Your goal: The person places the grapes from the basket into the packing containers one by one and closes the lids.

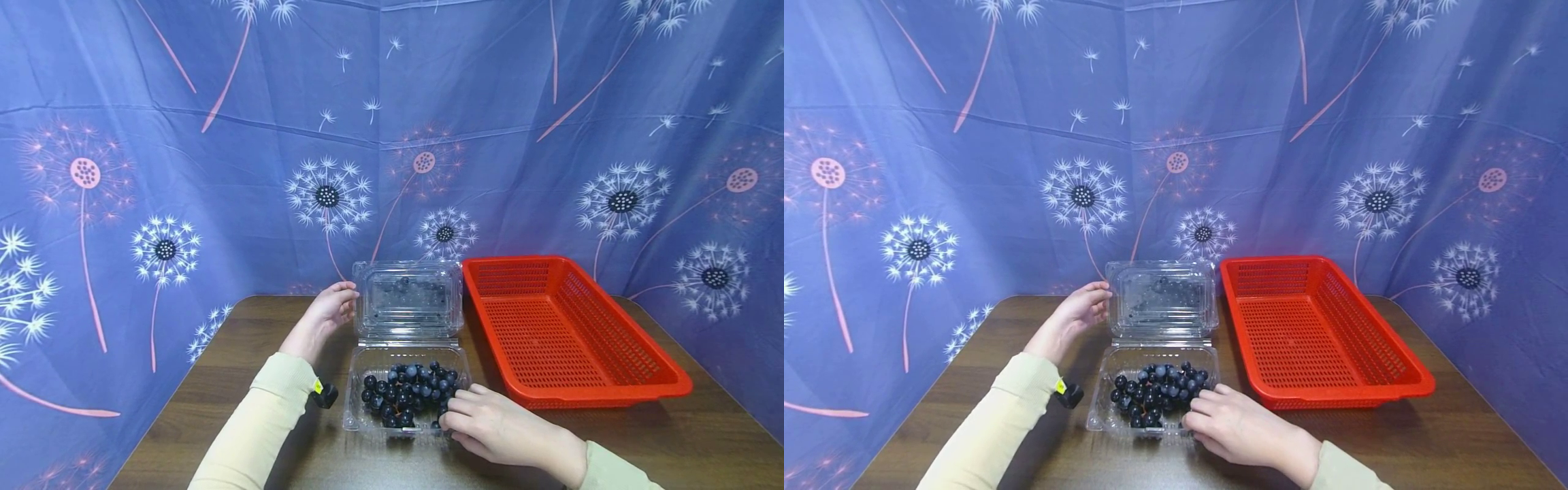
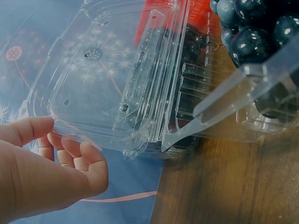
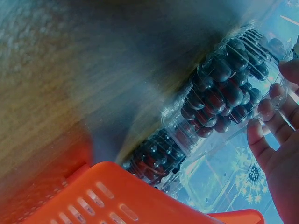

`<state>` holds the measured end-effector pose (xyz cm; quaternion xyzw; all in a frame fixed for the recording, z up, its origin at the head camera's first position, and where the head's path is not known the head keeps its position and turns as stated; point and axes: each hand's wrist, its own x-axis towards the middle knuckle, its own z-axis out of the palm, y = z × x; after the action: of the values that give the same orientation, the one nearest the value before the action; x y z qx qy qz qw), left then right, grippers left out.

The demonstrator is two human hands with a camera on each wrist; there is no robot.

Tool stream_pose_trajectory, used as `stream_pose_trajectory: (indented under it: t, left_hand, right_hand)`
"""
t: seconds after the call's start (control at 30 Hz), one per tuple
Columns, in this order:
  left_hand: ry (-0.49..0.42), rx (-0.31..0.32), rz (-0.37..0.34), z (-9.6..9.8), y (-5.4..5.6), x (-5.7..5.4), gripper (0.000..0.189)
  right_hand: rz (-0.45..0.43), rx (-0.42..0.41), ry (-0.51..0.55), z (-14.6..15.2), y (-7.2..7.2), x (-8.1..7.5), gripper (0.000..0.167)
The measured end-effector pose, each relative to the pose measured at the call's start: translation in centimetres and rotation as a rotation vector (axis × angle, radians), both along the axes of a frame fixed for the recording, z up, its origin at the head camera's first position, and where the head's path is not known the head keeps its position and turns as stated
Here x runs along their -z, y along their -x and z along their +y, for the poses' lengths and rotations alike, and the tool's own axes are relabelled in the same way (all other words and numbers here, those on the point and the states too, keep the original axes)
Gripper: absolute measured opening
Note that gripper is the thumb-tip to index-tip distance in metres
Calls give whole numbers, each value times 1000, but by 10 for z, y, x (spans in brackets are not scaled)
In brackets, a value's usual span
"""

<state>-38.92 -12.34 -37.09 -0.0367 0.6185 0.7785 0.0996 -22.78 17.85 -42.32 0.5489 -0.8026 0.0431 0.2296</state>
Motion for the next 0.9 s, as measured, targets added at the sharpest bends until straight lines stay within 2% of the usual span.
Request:
stream_pose_trajectory:
  t: [0.47,0.9]
  left_hand:
    - [15,24,47,-3,-6,-1,16]
    - [12,59,109,-6,-15,-2,17]
  right_hand:
    - [-20,12,-18,0,-1,-2,25]
    - [3,-11,-8,0,1,-4,25]
